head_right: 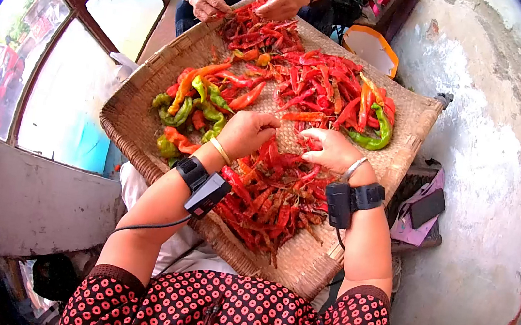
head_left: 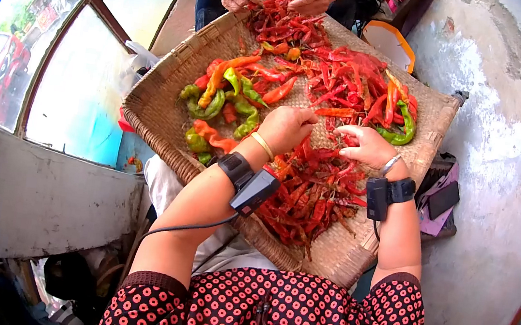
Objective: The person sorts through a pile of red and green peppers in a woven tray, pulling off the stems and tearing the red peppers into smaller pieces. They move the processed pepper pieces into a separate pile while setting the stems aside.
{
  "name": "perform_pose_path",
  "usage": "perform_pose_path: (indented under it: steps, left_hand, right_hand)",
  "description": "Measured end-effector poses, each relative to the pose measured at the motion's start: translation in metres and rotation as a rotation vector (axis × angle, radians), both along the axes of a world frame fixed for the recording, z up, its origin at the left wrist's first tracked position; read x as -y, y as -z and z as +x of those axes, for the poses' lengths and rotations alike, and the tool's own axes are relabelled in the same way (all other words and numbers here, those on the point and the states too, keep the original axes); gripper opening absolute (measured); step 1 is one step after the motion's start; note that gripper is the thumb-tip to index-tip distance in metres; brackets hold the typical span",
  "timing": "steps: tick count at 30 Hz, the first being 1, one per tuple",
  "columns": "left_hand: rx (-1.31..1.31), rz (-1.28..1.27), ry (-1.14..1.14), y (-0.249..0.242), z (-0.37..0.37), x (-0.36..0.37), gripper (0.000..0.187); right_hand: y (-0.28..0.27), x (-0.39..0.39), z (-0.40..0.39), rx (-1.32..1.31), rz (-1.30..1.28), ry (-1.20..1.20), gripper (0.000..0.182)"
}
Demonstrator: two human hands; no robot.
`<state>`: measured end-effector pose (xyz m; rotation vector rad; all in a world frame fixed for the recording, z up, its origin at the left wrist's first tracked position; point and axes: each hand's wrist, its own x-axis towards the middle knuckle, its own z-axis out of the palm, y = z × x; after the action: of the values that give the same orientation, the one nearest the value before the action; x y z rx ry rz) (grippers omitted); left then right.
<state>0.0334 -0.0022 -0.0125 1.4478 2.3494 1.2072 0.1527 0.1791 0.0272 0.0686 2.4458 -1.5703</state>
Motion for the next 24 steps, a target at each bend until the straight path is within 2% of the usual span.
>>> perform_pose_path:
  steps: [1, 2, 5, 7, 9, 10, 12, 17, 20, 21, 23, 24]
  left_hand:
    - [-0.011, -0.003, -0.014, 0.0, -0.001, 0.001, 0.015]
    - [-0.013, 0.0, -0.017, 0.0, -0.002, 0.001, 0.015]
    - [-0.029, 0.009, -0.033, -0.002, -0.001, 0.001, 0.015]
    - [-0.016, -0.011, -0.053, -0.005, -0.001, 0.002, 0.015]
    - [-0.033, -0.008, -0.07, -0.005, -0.001, 0.003, 0.015]
    - [-0.048, -0.004, -0.09, -0.006, -0.002, 0.002, 0.015]
    - [-0.056, 0.01, -0.093, -0.007, -0.002, 0.002, 0.015]
    - [-0.051, 0.022, -0.093, -0.007, -0.002, 0.002, 0.015]
    - [-0.049, 0.028, -0.104, -0.006, -0.001, 0.002, 0.014]
    - [-0.038, 0.019, -0.11, -0.006, 0.0, 0.002, 0.014]
    - [-0.03, 0.012, -0.119, -0.006, -0.002, 0.001, 0.014]
    - [-0.029, 0.027, -0.11, -0.005, -0.003, 0.001, 0.014]
  right_hand:
    - [-0.003, 0.003, 0.0, -0.03, -0.103, 0.032, 0.032]
    - [-0.012, 0.001, 0.002, 0.11, -0.235, 0.054, 0.028]
    - [-0.012, -0.009, 0.001, 0.166, -0.272, 0.033, 0.023]
    - [-0.008, -0.006, -0.002, 0.278, -0.046, 0.001, 0.02]
    - [-0.018, -0.005, 0.0, 0.325, -0.066, -0.079, 0.023]
    - [-0.023, -0.004, 0.002, 0.324, -0.063, -0.079, 0.023]
    - [-0.028, -0.004, 0.007, 0.231, -0.426, 0.026, 0.026]
    - [-0.026, -0.011, 0.01, 0.143, -0.494, -0.004, 0.025]
    - [-0.017, -0.012, 0.0, 0.2, -0.225, 0.026, 0.019]
    - [-0.018, -0.011, 0.001, 0.2, -0.225, 0.026, 0.019]
    - [-0.02, -0.007, 0.002, 0.214, -0.38, 0.034, 0.018]
    - [-0.023, -0.004, -0.001, 0.046, -0.355, 0.096, 0.024]
